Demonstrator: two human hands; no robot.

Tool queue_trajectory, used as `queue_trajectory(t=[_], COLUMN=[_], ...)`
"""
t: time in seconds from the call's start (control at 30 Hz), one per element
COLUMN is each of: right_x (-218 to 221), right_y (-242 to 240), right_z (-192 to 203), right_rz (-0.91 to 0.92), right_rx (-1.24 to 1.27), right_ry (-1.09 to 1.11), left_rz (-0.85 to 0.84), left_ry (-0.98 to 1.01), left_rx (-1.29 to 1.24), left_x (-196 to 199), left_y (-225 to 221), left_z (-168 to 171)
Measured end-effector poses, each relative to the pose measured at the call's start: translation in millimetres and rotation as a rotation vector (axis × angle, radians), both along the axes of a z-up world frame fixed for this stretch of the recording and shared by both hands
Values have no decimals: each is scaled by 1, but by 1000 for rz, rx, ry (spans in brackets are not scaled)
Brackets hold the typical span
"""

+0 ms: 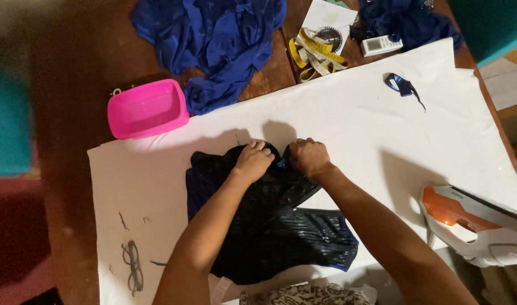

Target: Using an electric iron to press seams and smooth the fabric of a black garment on a work table.

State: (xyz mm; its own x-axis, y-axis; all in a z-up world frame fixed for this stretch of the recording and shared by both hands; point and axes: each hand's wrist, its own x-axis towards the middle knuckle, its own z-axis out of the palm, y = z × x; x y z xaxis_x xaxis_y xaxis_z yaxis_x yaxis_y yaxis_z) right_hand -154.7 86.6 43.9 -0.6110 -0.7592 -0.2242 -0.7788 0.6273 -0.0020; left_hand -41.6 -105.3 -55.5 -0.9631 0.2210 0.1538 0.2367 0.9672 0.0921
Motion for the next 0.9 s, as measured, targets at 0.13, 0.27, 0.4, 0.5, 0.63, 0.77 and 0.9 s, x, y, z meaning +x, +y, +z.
queue_trajectory(t=[0.13, 0.27, 0.4, 0.5, 0.63, 0.77, 0.9], right_x=[-12, -14, -5, -9, -13, 19, 60], right_y=[11, 29, 37, 40, 46, 41, 13], right_z=[-11, 17, 28, -4, -13, -3, 8], right_rz=[127, 350, 381, 369, 285, 375, 685], right_rx=[11, 273, 421, 409, 273, -354, -449], right_ry=[58, 71, 62, 92, 35, -60, -133], left_rz=[-48, -208, -342, -509, -570, -261, -54], left_ry=[-105, -582, -569, -551, -655, -721, -558], left_rx=[-379, -1008, -1088, -1217, -1242, -922, -630], left_x=[4, 15, 50, 80, 85, 97, 111], left_y=[13, 47, 87, 114, 112, 95, 73], left_z=[37, 84, 109, 131, 182, 193, 151])
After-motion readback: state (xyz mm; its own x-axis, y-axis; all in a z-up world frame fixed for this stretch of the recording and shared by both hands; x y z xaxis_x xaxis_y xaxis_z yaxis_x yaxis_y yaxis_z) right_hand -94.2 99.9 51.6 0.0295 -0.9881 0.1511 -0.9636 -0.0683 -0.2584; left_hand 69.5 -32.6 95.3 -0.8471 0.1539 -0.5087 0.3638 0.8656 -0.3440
